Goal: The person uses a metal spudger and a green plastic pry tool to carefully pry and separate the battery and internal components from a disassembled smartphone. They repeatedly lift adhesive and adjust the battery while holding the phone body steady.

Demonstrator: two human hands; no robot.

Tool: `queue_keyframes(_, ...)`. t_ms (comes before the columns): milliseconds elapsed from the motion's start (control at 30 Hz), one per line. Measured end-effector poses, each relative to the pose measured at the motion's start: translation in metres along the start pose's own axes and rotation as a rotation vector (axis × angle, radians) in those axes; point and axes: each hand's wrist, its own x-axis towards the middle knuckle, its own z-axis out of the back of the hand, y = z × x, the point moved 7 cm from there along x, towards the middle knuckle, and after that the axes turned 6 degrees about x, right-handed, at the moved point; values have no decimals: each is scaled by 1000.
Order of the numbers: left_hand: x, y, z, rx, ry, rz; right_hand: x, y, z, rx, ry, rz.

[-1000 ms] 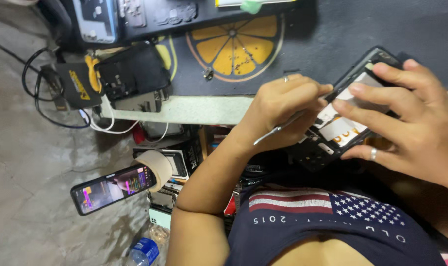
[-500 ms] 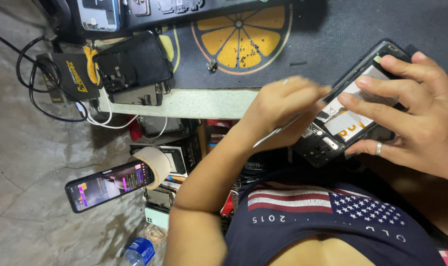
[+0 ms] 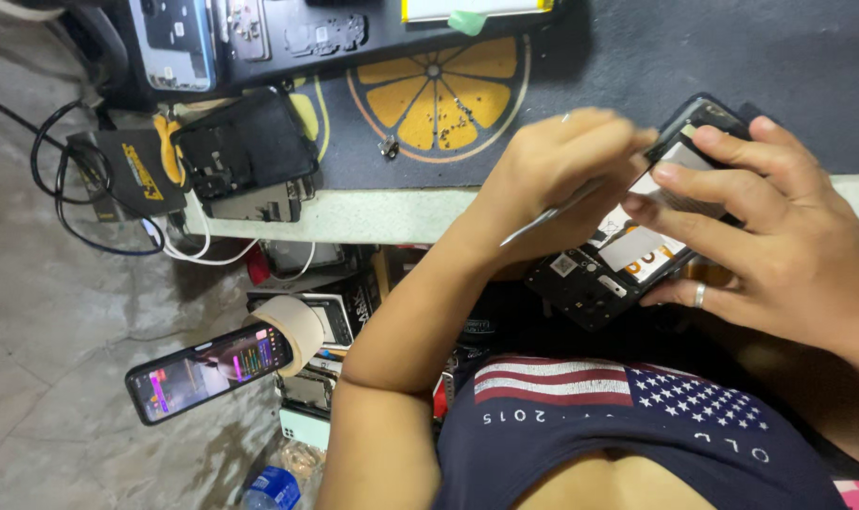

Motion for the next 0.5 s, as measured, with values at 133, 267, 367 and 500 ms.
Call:
queue_keyframes(133,22,-8,-3,45,-77,-34,1,3,1,-8,1,34)
queue_keyframes(267,13,-25,19,151,-292,-77,4,5,5,22,-22,47)
queue_keyframes(367,3,-24,17,264,-248,-55,1,5,7,9,-20,41)
queue_keyframes(500,-5,-25,9,355,-108,-142,2,13,8,-57,-39,50)
